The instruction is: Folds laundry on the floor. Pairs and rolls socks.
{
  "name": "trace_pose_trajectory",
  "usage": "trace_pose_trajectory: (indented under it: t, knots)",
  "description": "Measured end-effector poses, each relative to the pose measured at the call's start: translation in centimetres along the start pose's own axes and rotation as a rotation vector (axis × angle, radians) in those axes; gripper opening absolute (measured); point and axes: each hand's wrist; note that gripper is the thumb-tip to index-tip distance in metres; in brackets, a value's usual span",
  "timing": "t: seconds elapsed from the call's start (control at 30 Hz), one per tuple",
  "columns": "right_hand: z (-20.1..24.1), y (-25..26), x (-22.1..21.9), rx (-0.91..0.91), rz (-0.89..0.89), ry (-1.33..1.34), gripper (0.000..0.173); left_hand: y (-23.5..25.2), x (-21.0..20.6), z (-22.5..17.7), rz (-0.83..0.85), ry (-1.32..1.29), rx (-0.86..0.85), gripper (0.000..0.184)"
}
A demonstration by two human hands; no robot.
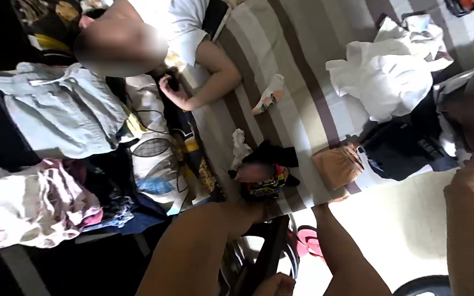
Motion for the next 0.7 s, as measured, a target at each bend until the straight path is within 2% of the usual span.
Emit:
trace_pose_trajectory:
  t: [0.07,0.13,0.2,0.27,0.33,0.4,0.5,0.57,0.6,0.63,0.7]
  knots:
    - [-1.2,-2.0,-1.7,0.088,0.027,-0.057,0.048,0.5,0.4,-1.1,-0.066,-0.078,-0.039,0.037]
    - [-4.2,-2.8,-3.5,0.322,0.065,-0.093,0.050,2.3,0.9,-3.4,-0.141,-0.097,-0.143,0.037]
    - [-3.8,-5.7,-4.5,0.449,0.233,-0.142,0.048,5.1,1.5,-5.8,-0.212,-0.078,-0.237,0.037]
    - [-3.8,-8.2,-6.2,0.568,0.405,-0.245,0.041,8.4,2.7,-7.6,-0.305,0.066,-0.267,0.038]
    - [-3.6,-11.0,-8.6,0.609,0.611,-0.309,0.034,11.5,4.6,-9.1,-0.482,0.349,-0.275,0.039]
    - [-3.1,-14.1,-11.4,0.572,0.852,-0.407,0.034,13.6,7.0,-10.6,-0.689,0.598,-0.280,0.042]
    - [-2.0,-18.1,-15.8,0.458,1.070,-0.558,0.039,15.0,11.2,-13.4,-0.944,0.665,-0.286,0.054]
    - [-2.6,-20.1,-18.9,0.286,1.034,-0.420,0.047,15.6,14.4,-14.6,-1.039,0.598,-0.241,0.070]
    - [-2.8,-20.9,-20.3,0.176,0.983,-0.320,0.054,15.9,16.1,-15.2,-1.025,0.583,-0.198,0.076]
    - [-2.9,-21.6,-21.5,0.065,0.921,-0.206,0.060,16.4,17.7,-15.5,-0.993,0.578,-0.159,0.074]
    - [-3.3,-22.6,-23.9,-0.124,0.836,0.010,0.065,17.1,20.2,-16.1,-0.858,0.642,-0.080,0.050]
Point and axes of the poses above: each hand's wrist, its own y-axis towards the middle knuckle, its own x-axis out of the back of the hand, z = x × y, and after that the axes turned 1 degree about y, right-handed
